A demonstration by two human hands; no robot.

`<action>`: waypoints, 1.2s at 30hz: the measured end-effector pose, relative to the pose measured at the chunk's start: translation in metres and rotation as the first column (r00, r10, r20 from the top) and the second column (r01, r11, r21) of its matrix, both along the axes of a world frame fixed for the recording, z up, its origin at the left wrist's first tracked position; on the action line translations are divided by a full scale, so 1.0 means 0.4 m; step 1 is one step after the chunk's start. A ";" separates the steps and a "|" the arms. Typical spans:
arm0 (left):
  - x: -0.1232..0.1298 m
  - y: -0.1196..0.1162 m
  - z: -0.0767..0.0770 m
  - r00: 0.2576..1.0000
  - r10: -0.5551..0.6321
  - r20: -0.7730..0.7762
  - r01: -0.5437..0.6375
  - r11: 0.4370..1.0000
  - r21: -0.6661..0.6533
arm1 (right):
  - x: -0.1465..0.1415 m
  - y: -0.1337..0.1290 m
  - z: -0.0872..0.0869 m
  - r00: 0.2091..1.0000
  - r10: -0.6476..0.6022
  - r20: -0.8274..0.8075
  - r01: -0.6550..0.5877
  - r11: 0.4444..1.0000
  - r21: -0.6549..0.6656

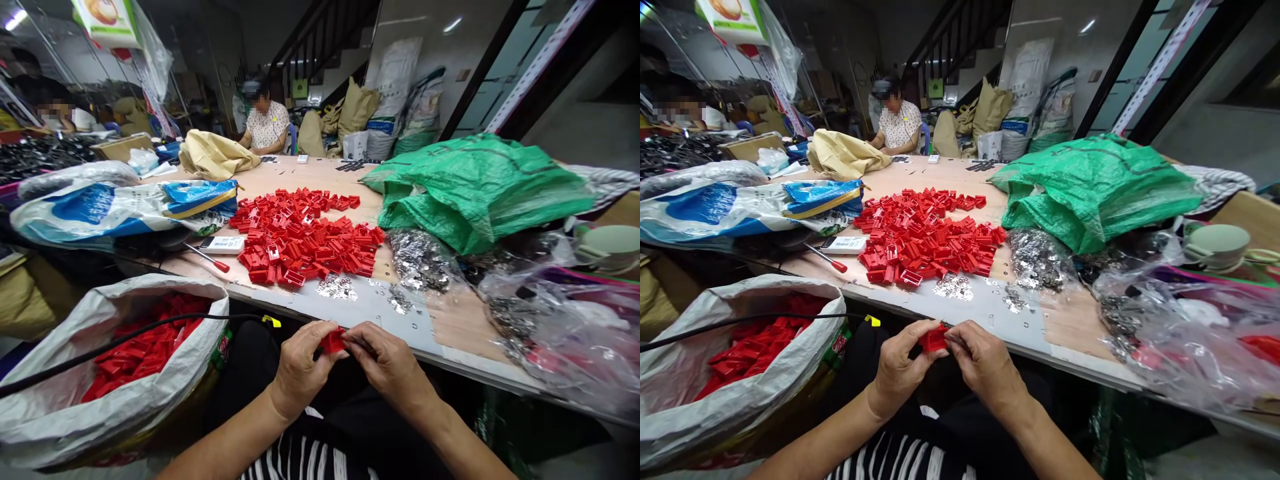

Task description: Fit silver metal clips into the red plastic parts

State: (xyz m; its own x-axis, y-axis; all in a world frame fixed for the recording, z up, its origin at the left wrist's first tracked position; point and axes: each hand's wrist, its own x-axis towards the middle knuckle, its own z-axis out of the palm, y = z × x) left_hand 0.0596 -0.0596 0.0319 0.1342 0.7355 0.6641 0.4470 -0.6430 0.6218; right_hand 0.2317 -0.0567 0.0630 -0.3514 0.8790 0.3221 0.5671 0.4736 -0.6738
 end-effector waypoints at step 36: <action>0.001 -0.074 0.030 0.987 -0.160 0.008 0.159 0.986 0.039 | -0.007 -0.056 -0.049 0.838 -0.095 -0.537 -0.253 0.804 -0.538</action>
